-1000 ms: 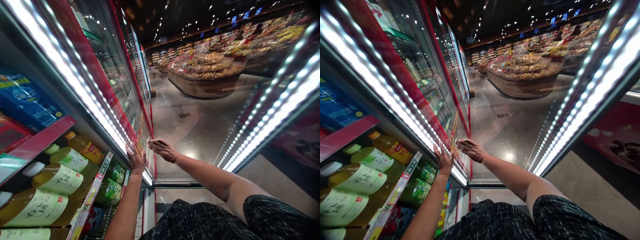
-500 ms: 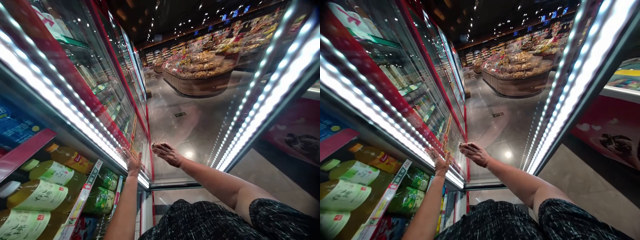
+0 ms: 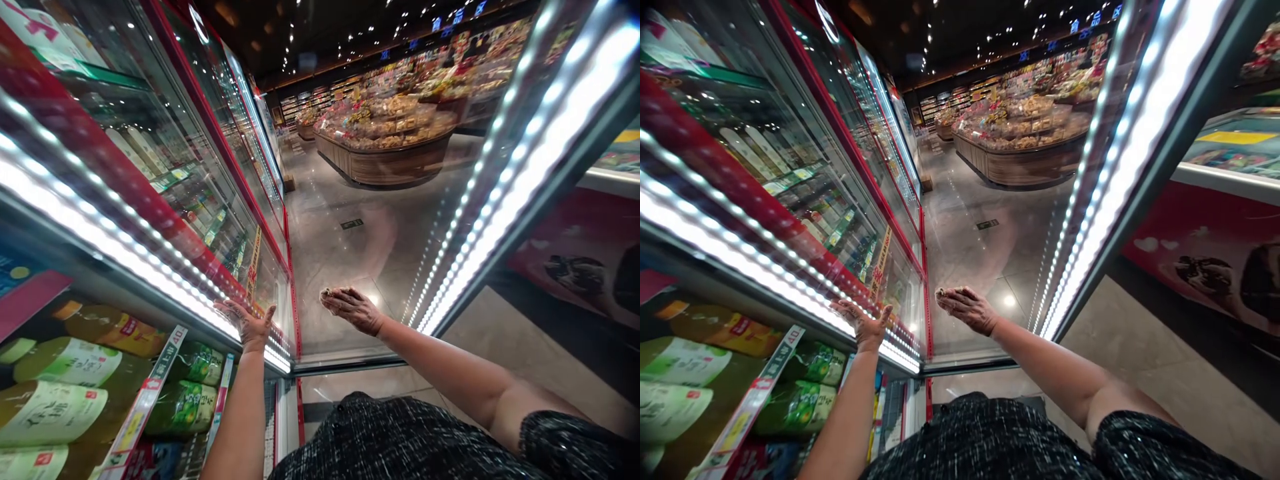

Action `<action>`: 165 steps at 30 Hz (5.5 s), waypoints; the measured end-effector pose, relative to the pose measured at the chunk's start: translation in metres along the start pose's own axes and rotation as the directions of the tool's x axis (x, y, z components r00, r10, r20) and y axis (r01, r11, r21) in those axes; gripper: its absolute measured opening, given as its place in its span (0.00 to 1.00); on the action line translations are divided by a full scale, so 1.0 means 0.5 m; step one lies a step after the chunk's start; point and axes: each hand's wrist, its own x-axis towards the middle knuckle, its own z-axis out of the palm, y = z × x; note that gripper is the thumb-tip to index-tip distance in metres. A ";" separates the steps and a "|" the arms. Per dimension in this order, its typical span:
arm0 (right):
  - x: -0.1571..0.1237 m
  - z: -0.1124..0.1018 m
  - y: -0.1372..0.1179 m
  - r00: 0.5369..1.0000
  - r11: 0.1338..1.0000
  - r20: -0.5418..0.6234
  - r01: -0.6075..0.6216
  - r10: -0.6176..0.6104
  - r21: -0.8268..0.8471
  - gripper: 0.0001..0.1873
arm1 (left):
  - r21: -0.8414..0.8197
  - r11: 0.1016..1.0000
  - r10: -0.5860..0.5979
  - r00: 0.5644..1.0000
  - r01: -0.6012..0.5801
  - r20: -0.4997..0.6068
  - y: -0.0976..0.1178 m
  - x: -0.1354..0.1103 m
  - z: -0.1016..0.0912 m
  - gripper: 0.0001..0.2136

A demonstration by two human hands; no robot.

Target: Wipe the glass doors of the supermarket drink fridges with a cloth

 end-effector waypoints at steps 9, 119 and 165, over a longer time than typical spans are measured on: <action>-0.020 -0.055 0.058 0.975 0.972 0.043 -0.210 0.216 -0.104 0.30 | 0.008 0.997 -0.078 0.997 0.078 -0.016 0.017 -0.005 -0.002 0.67; -0.167 -0.074 0.146 0.833 0.808 -0.253 -0.545 0.491 -0.224 0.43 | -0.079 0.990 -0.115 0.991 0.120 0.065 0.057 -0.009 0.034 0.69; -0.117 -0.030 0.089 0.936 0.929 0.013 -0.348 0.353 -0.129 0.30 | -0.145 0.971 -0.168 0.973 0.191 0.157 0.050 -0.023 0.036 0.66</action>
